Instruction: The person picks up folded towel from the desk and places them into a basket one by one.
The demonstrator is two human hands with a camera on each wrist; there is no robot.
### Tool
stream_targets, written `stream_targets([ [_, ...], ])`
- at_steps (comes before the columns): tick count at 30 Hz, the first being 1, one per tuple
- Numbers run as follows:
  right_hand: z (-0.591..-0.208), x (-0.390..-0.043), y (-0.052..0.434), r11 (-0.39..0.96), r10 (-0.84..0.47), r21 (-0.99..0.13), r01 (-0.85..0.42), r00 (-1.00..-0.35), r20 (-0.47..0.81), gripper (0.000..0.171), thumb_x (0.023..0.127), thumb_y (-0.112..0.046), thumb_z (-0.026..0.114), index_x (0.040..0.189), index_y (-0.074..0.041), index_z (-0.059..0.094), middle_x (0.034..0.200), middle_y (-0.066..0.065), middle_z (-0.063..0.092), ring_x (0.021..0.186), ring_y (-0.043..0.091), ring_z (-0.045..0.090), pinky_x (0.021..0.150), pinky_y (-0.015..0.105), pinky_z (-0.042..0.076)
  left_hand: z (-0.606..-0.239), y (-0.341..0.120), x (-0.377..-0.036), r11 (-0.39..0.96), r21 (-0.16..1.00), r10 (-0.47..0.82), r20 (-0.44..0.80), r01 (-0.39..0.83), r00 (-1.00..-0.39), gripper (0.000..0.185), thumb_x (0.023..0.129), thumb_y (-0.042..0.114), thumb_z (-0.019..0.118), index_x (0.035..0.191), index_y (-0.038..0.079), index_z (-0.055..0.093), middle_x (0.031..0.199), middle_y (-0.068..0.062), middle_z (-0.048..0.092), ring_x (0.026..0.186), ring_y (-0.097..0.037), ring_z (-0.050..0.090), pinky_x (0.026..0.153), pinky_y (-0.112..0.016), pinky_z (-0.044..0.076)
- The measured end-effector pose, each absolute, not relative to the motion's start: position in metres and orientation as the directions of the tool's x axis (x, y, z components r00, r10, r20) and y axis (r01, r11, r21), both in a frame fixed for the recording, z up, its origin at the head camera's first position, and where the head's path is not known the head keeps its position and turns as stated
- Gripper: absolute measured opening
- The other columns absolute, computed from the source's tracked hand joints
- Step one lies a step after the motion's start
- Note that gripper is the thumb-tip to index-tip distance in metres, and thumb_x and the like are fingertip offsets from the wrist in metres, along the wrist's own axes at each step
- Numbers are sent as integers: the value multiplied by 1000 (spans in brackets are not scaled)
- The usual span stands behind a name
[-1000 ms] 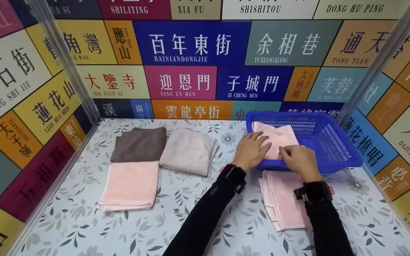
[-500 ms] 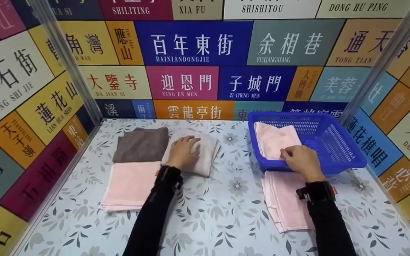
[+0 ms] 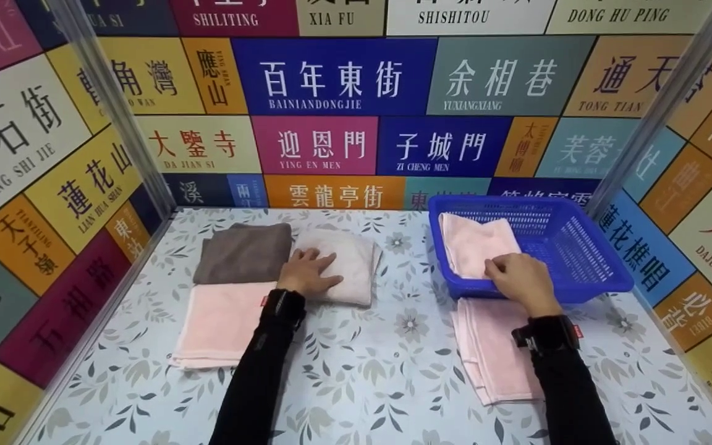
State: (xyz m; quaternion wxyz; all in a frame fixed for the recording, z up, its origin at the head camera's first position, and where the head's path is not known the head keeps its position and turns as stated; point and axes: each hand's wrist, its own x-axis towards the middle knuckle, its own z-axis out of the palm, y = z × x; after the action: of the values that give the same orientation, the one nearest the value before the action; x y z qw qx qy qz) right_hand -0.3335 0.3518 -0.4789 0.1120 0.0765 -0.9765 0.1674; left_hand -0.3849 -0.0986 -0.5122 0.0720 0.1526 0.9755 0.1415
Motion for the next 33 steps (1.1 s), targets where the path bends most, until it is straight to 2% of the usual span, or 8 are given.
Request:
stream_targets([
  [5,-480,-334,353,933,-107,-314,-178,-967,231,40,104,-37,51,83,-17,79,86,8,77,91,43,71,81,60,50,-513,-91,-384,923,248,325,-89,295,-942,69,98,65,54,158,31,45,165,-16,37,151,-45,29,119,-60,35],
  [9,-480,-333,354,933,-107,-314,-177,-968,227,40,104,-37,51,81,-17,78,84,8,76,92,44,71,82,61,50,-516,-90,-378,907,279,346,-66,316,-936,58,103,55,51,155,30,49,163,-18,39,153,-48,26,117,-64,35],
  [12,-480,-333,354,934,-108,-311,-177,-968,227,40,104,-36,52,81,-17,78,84,8,75,92,44,71,82,62,50,-519,-91,-372,897,274,371,-41,347,-928,53,105,49,50,154,30,52,156,-17,45,149,-46,32,111,-65,41],
  [16,-479,-332,354,934,-107,-313,-175,-969,222,38,105,-35,52,84,-17,79,88,9,77,94,45,71,83,62,49,-518,-90,-363,888,254,405,-42,382,-913,54,101,50,56,152,32,54,145,-15,51,137,-39,41,102,-60,48],
  [21,-479,-331,355,933,-101,-318,-171,-969,224,36,105,-34,53,88,-17,81,94,12,79,96,46,71,85,64,49,-515,-92,-355,857,285,461,-47,430,-886,55,96,51,66,147,31,60,136,-14,53,126,-37,44,98,-54,51],
  [28,-480,-331,352,933,-104,-308,-185,-960,261,36,103,-33,54,84,-18,81,91,10,79,91,45,72,76,61,51,-512,-100,-334,817,329,511,-33,473,-859,56,87,50,77,137,28,64,136,-15,52,119,-39,47,95,-53,51],
  [33,-479,-330,353,932,-113,-310,-190,-962,248,39,105,-35,52,86,-18,81,92,9,79,93,45,72,78,61,51,-510,-102,-318,800,349,536,-52,488,-843,58,82,49,82,132,29,63,131,-15,52,114,-39,49,89,-53,54],
])
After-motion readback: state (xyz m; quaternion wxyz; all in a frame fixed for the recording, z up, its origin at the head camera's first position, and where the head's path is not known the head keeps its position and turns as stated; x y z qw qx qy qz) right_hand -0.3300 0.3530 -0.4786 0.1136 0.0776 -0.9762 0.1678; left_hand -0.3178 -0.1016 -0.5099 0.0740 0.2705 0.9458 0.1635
